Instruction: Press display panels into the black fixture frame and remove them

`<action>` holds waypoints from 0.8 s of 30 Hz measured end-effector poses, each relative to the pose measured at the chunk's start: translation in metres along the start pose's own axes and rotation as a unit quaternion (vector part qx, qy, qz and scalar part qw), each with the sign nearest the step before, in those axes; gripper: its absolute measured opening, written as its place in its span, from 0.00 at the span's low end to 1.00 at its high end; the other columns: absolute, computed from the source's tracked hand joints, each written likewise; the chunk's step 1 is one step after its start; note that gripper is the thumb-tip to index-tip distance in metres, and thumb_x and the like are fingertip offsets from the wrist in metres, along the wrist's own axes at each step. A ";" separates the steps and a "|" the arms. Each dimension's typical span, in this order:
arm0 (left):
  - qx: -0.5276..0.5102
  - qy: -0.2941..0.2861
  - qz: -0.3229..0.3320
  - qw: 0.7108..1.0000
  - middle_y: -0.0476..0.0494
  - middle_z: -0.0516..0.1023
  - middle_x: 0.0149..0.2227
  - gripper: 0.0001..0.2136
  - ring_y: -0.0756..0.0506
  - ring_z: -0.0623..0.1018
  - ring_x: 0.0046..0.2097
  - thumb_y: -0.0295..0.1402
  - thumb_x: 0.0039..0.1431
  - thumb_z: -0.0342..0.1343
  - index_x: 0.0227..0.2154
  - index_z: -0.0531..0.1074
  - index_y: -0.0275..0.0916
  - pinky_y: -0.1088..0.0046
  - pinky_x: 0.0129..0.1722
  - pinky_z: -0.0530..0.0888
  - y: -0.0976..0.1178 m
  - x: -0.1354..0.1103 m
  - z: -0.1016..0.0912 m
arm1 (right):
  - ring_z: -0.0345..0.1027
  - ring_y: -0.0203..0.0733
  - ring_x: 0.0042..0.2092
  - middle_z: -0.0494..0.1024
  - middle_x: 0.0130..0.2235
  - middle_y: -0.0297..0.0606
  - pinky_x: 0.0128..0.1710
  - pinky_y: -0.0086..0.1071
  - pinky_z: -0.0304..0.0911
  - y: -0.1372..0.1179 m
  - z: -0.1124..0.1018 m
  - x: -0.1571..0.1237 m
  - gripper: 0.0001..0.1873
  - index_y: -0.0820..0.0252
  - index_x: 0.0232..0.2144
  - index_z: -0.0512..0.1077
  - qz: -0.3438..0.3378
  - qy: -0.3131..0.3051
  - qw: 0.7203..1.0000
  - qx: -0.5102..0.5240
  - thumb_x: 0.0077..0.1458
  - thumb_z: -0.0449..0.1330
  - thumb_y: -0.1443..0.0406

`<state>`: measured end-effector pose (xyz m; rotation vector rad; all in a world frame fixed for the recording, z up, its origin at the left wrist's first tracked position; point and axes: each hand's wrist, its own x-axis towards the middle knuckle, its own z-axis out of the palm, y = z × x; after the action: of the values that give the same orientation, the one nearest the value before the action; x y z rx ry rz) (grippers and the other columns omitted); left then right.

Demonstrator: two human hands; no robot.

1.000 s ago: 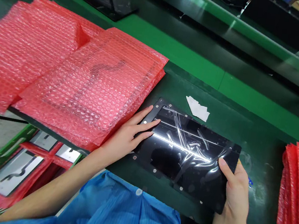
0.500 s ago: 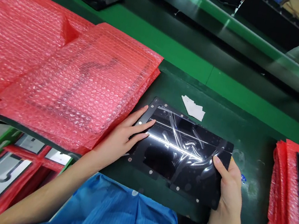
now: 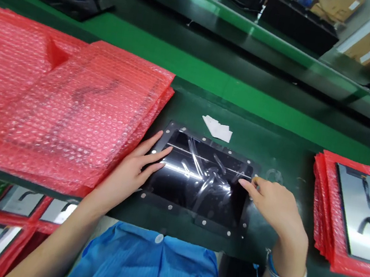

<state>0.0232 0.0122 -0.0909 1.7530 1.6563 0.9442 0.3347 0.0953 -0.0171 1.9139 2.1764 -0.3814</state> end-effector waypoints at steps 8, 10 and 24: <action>0.152 -0.118 0.241 0.951 0.37 0.55 0.68 0.27 0.37 0.54 0.69 0.39 0.61 0.56 0.62 0.61 0.41 0.50 0.64 0.59 0.072 -0.002 0.058 | 0.68 0.42 0.28 0.73 0.20 0.30 0.29 0.30 0.51 0.024 0.003 0.040 0.18 0.54 0.29 0.67 0.056 0.052 0.990 0.120 0.58 0.56 0.48; 0.161 -0.198 0.298 0.920 0.34 0.56 0.67 0.34 0.35 0.55 0.68 0.46 0.56 0.59 0.62 0.60 0.38 0.51 0.64 0.60 0.089 -0.004 0.081 | 0.69 0.42 0.30 0.73 0.21 0.30 0.29 0.30 0.51 0.025 0.005 0.051 0.21 0.55 0.29 0.66 0.048 0.035 0.991 0.123 0.56 0.57 0.45; 0.212 -0.182 0.376 0.883 0.29 0.63 0.63 0.22 0.32 0.61 0.65 0.35 0.64 0.50 0.57 0.66 0.29 0.53 0.61 0.65 0.093 0.006 0.108 | 0.69 0.42 0.30 0.72 0.20 0.29 0.27 0.31 0.50 0.020 -0.004 0.078 0.23 0.56 0.27 0.65 0.037 -0.006 0.994 0.102 0.48 0.65 0.44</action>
<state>0.1651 0.0180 -0.0825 2.7737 0.9658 0.4877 0.3442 0.1716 -0.0404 2.0830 2.1247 -0.6201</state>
